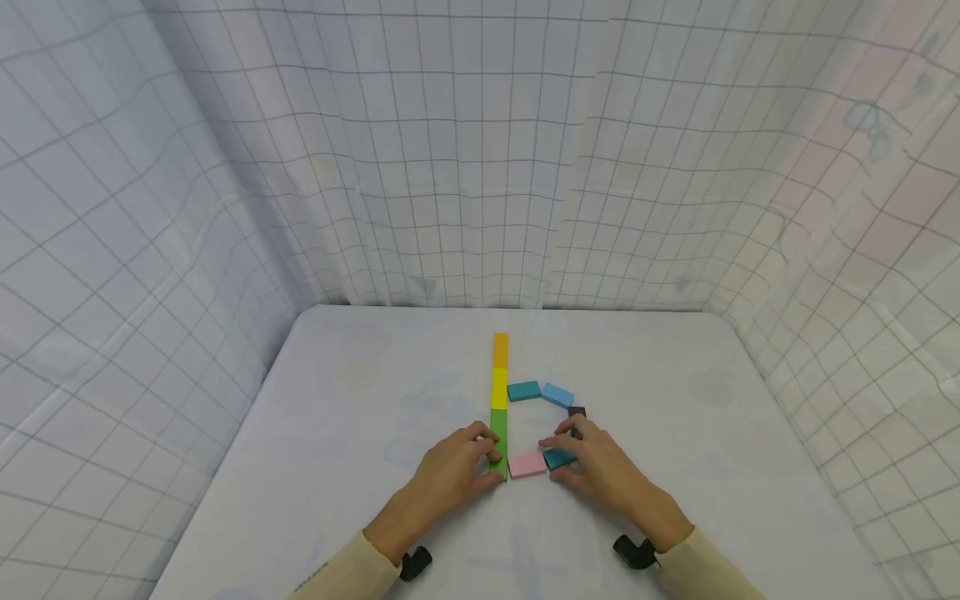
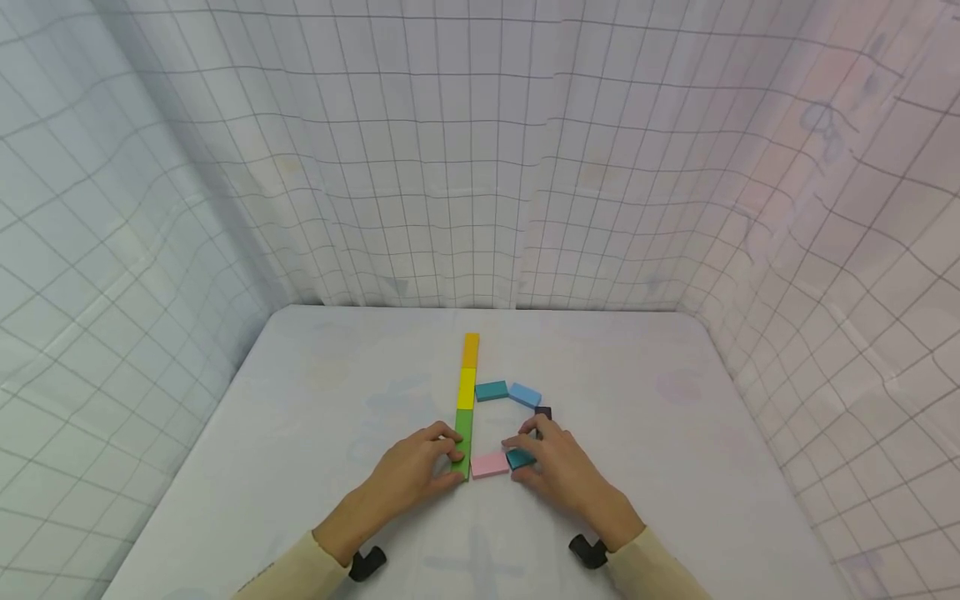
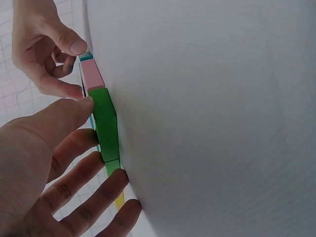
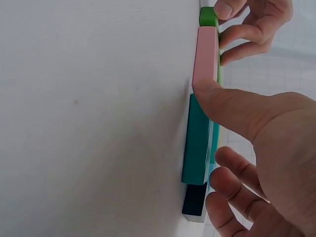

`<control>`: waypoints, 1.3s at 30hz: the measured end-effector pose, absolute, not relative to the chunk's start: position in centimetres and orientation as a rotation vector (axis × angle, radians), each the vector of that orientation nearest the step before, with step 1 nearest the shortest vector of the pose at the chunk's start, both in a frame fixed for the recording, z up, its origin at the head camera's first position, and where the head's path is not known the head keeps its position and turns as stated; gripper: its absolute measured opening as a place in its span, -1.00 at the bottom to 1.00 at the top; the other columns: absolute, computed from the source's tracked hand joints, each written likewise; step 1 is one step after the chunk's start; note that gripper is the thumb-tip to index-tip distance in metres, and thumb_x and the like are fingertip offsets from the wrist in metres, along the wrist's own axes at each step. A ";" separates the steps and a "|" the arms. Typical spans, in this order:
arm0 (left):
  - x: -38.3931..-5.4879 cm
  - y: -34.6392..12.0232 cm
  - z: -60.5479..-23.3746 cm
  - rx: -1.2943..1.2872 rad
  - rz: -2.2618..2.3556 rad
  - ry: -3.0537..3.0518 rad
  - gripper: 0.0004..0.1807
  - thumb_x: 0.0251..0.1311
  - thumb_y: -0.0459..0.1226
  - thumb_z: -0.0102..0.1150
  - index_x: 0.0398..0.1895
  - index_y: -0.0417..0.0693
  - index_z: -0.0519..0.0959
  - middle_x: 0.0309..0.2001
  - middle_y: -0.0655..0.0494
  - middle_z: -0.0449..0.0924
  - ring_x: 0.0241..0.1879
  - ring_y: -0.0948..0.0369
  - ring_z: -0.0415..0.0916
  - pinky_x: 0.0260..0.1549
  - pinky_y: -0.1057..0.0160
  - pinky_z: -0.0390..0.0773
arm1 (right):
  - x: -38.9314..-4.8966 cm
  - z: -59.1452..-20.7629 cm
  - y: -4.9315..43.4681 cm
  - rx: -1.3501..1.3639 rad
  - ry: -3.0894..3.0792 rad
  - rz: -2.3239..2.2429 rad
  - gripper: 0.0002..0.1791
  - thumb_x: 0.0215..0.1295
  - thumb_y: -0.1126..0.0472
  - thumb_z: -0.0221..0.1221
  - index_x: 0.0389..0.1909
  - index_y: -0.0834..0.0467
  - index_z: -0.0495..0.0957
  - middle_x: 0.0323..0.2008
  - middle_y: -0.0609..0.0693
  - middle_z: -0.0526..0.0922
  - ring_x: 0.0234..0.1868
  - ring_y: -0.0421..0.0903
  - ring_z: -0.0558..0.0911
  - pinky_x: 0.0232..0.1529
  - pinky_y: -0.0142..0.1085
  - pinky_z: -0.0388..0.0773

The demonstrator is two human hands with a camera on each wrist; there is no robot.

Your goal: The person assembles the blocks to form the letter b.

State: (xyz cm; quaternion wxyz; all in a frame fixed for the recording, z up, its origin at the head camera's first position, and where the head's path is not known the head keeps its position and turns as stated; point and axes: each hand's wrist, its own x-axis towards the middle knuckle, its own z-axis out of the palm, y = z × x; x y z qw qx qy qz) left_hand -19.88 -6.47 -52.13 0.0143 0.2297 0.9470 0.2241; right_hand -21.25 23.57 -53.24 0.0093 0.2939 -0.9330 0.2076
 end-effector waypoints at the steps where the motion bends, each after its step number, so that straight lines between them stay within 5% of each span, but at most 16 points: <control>1: -19.9 -6.5 -52.1 0.721 0.695 2.951 -0.77 0.36 -0.07 0.74 -0.08 0.08 0.90 0.20 0.19 0.79 0.12 0.14 0.80 0.20 0.08 0.88 | -21.3 -53.2 23.7 0.903 -2.913 0.664 -0.47 0.42 0.04 0.66 0.38 -0.16 0.83 0.28 -0.05 0.65 0.15 -0.09 0.69 0.20 0.00 0.79; 7: -19.8 -6.4 -52.2 0.742 0.716 2.955 -0.79 0.35 -0.11 0.76 -0.11 0.06 0.89 0.19 0.17 0.79 0.11 0.13 0.80 0.17 0.06 0.89 | -21.7 -52.9 24.5 0.764 -2.899 0.787 -0.41 0.45 0.06 0.65 0.44 -0.01 0.78 0.37 0.00 0.62 0.25 -0.07 0.73 0.33 -0.01 0.82; 16: -19.9 -6.4 -52.0 0.710 0.696 2.951 -0.78 0.37 -0.08 0.74 -0.08 0.07 0.90 0.20 0.18 0.79 0.11 0.14 0.79 0.19 0.07 0.88 | -22.0 -53.0 25.9 0.656 -2.804 0.915 -0.48 0.48 0.17 0.61 0.39 0.17 0.78 0.31 0.14 0.64 0.11 0.01 0.79 0.08 -0.11 0.86; 39: -19.5 -6.5 -52.0 0.741 0.710 2.963 -0.78 0.32 -0.13 0.77 -0.10 0.05 0.90 0.21 0.15 0.79 0.08 0.11 0.78 0.12 0.06 0.88 | -21.6 -54.1 26.0 0.653 -2.852 0.929 -0.58 0.56 0.22 0.54 0.36 0.15 0.80 0.36 0.16 0.67 0.32 0.10 0.80 0.31 0.11 0.83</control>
